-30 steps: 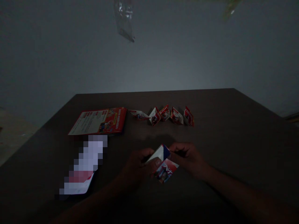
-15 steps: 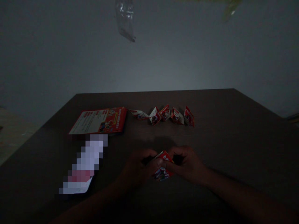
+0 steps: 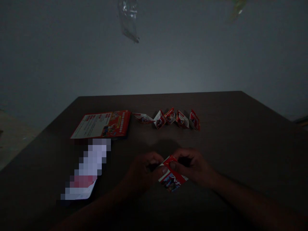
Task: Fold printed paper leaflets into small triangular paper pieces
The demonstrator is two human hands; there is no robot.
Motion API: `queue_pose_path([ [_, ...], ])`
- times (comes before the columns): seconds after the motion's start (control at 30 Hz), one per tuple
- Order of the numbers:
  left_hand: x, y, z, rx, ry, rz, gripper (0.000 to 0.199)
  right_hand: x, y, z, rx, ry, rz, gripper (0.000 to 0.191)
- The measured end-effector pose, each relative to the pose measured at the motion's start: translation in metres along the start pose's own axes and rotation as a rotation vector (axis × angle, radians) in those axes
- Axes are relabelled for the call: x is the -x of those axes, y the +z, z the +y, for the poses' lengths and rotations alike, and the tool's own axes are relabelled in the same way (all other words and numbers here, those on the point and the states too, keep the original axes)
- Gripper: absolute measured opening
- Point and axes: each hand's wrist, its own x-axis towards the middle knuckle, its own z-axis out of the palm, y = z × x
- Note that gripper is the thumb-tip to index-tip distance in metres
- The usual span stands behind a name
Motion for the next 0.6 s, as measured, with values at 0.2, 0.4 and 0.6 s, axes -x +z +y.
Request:
queue_pose_path([
  [0.2, 0.0002, -0.0023, -0.0002, 0.127, -0.077, 0.120, 0.017, -0.0013, -0.0021, 0.0020, -0.011, 0.049, -0.038, 0.023],
  [0.4, -0.0010, -0.0015, 0.0034, 0.277, -0.076, 0.016, 0.028, -0.0041, -0.0064, -0.0010, -0.020, 0.012, 0.160, 0.022],
  [0.6, -0.0056, -0.0041, 0.0009, 0.277, -0.071, 0.246, 0.032, -0.0040, -0.0020, -0.0008, 0.029, 0.015, -0.003, 0.011],
])
